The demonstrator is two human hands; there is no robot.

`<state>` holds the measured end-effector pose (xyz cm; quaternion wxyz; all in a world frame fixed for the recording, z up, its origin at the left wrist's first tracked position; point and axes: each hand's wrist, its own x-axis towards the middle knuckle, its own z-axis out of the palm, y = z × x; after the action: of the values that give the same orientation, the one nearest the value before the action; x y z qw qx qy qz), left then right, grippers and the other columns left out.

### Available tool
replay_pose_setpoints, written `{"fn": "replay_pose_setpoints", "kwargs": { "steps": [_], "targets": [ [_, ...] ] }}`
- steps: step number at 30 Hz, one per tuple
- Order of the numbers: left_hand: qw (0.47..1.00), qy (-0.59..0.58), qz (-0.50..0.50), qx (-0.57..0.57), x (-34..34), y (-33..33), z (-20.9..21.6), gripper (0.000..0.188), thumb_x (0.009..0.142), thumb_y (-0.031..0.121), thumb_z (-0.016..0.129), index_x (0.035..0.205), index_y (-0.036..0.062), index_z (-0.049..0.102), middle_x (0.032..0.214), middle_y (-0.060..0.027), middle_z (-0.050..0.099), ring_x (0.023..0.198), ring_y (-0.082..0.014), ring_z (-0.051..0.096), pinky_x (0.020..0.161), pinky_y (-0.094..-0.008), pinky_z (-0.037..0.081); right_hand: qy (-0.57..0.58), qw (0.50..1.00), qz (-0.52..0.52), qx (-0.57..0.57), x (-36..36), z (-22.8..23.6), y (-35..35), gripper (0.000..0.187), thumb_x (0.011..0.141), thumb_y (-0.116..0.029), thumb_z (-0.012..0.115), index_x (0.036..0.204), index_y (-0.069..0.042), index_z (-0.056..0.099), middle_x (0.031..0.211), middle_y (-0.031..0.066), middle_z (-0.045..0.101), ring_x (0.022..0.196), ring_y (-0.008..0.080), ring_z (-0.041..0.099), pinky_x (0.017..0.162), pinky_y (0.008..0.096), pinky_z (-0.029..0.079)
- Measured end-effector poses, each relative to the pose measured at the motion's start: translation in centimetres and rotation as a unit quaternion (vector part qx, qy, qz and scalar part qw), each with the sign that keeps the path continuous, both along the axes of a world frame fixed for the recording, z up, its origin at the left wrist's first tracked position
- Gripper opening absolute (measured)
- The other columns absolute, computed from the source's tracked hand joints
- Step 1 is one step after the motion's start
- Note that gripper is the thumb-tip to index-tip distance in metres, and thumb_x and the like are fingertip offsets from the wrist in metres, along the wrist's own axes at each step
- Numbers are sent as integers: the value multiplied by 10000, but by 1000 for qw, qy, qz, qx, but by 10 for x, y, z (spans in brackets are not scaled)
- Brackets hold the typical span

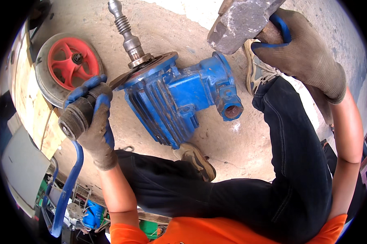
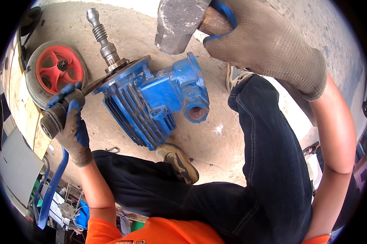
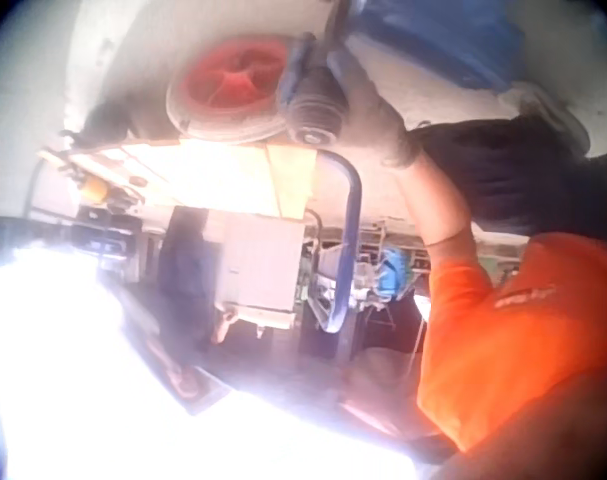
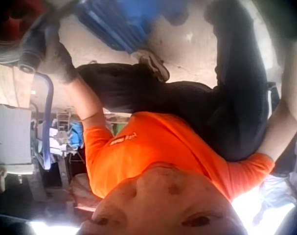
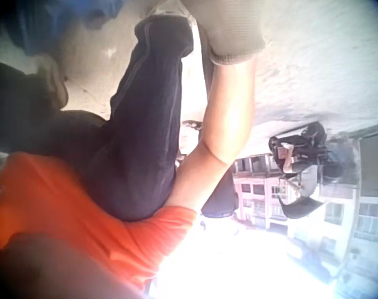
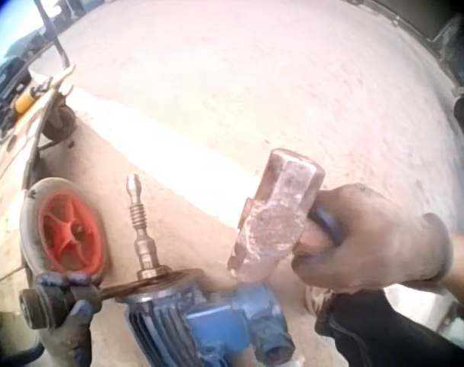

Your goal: The person uses a hammer to strike the shaft of a blue electric motor, dislodging a bearing and a shaft component. They then remove the parts by hand and place them on a wooden pallet.

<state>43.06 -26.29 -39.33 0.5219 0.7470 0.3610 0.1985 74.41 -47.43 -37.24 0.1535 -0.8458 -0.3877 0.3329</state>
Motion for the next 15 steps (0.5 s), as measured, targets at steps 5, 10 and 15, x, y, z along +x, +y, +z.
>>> {"fn": "replay_pose_setpoints", "kwargs": {
  "steps": [5,10,15],
  "targets": [
    [997,-41,46,-42,-6,-1,-3,384,948,37,638,1309,-4,513,1282,-194,622,1234,-387,601,1080,-496,466,51,997,60,4,-4,26,5,314,854,-217,690,1083,-7,650,843,142,727,757,243,720,685,352,563],
    [997,-36,58,-39,-6,-4,-1,376,963,51,619,1317,-14,510,1295,-202,614,1238,-392,599,1080,-498,467,0,1000,10,-1,-12,-5,-10,421,762,-186,792,1108,28,682,818,156,708,707,208,719,681,328,588],
    [997,-46,44,-42,-6,-5,-4,386,945,24,630,1312,-6,515,1296,-201,614,1239,-396,598,1083,-502,465,22,999,6,36,-14,-6,-11,358,792,-155,763,1082,34,676,774,142,694,636,182,704,604,305,577]
  ]
}}
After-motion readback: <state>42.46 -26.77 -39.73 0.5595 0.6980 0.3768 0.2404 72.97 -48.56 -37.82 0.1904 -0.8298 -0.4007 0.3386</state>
